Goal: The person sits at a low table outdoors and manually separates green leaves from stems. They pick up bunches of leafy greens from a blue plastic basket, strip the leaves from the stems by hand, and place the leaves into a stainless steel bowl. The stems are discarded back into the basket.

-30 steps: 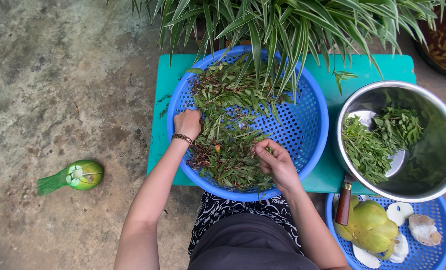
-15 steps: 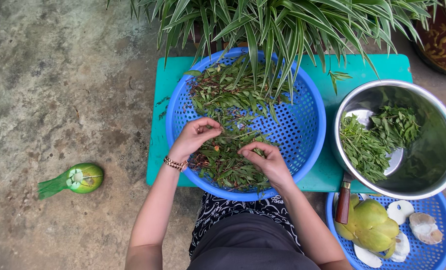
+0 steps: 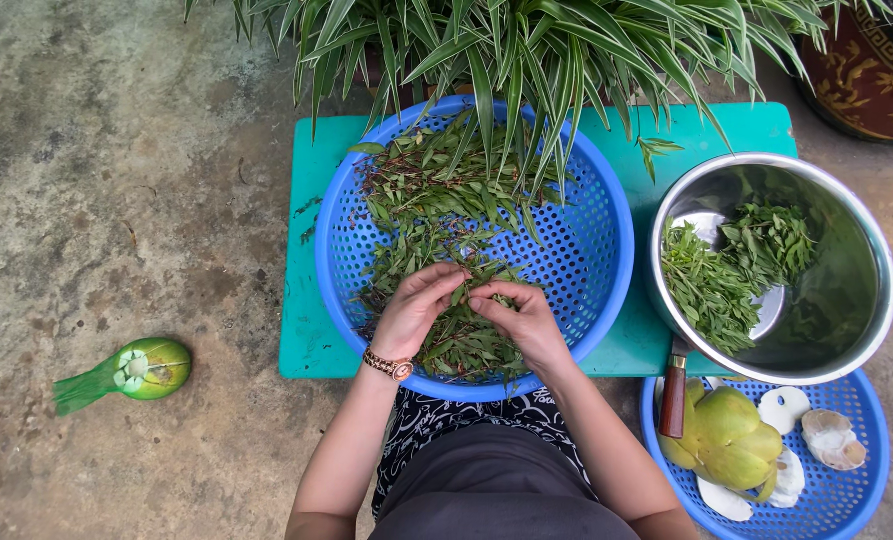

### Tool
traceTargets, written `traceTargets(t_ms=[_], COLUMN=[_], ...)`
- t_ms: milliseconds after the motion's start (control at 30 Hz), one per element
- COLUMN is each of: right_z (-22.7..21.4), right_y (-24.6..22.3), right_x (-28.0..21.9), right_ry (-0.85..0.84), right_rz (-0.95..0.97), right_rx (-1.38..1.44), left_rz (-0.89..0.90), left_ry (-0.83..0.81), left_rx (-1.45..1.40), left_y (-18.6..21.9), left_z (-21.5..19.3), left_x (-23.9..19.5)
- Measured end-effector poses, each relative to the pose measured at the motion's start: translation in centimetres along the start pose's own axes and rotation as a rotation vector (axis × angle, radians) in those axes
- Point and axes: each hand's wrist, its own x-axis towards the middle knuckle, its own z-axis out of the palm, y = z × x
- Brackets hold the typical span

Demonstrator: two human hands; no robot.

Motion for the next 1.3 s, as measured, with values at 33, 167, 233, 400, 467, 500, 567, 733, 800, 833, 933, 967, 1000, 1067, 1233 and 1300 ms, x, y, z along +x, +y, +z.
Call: traceTargets(t_ms=[33, 167, 233, 400, 467, 500, 567, 733, 800, 833, 933, 967, 1000, 1067, 1233, 1300], right_z=[-0.1, -0.3, 0.0, 0.3, 0.2, 0.1, -0.2, -0.9, -1.0, -0.9, -1.7, -2.1, -2.4, -2.9, -4.2, -4.3], right_y=[0.1, 0.1, 0.2, 1.3, 1.8, 1.9, 2.3, 2.6, 2.7, 2.7, 1.5, 0.9, 0.3, -0.9, -1.5, -1.1], right_x=[0.0, 0.1, 0.2, 0.2, 0.2, 0.3, 0.4, 0.7, 0.3, 0.1, 0.2, 0.2, 0.3, 0.3, 0.0, -0.1], right_ry=[0.011, 0.007, -0.002, -0.057, -0.074, -0.092, -0.127, -0.314, -0.362, -0.337, -0.187, -0.128, -0.075, 0.034, 0.037, 0.019], right_rz=[0.003, 0.070, 0.062, 0.047, 0.066, 0.081, 0.111, 0.174, 0.187, 0.199, 0.185, 0.176, 0.170, 0.155, 0.084, 0.081], right_rx=[0.005, 0.077, 0.042, 0.144, 0.212, 0.241, 0.302, 0.123, 0.154, 0.253, 0.315, 0.298, 0.339, 0.416, 0.507, 0.452], left_rz=[-0.002, -0.019, -0.023, -0.030, 0.000, 0.014, 0.072, 0.140, 0.177, 0.166, 0.183, 0.220, 0.257, 0.241, 0.177, 0.186], left_ry=[0.009, 0.024, 0.022, 0.045, 0.084, 0.103, 0.125, 0.176, 0.262, 0.174, -0.027, -0.048, -0.071, 0.010, 0.360, 0.497], left_rx=[-0.008, -0.060, -0.095, -0.194, -0.157, -0.139, -0.056, 0.009, -0.009, 0.118, 0.601, 0.833, 1.068, 1.215, 1.370, 1.487], left_y=[-0.3, -1.0, -1.2, -1.1, -1.1, -1.1, -1.6, -2.1, -0.7, 0.1, 2.2, 2.3, 2.7, 3.3, 6.1, 8.1], left_z=[-0.1, 0.1, 0.3, 0.7, 0.7, 0.6, 0.7, 1.1, 0.6, 0.5, 1.5, 2.2, 2.6, 2.6, -2.4, -4.7], left_x=[0.0, -0.2, -0.3, -0.5, -0.5, -0.6, -0.9, -0.9, -0.3, -0.8, -2.5, -3.2, -3.7, -4.5, -3.1, -2.3])
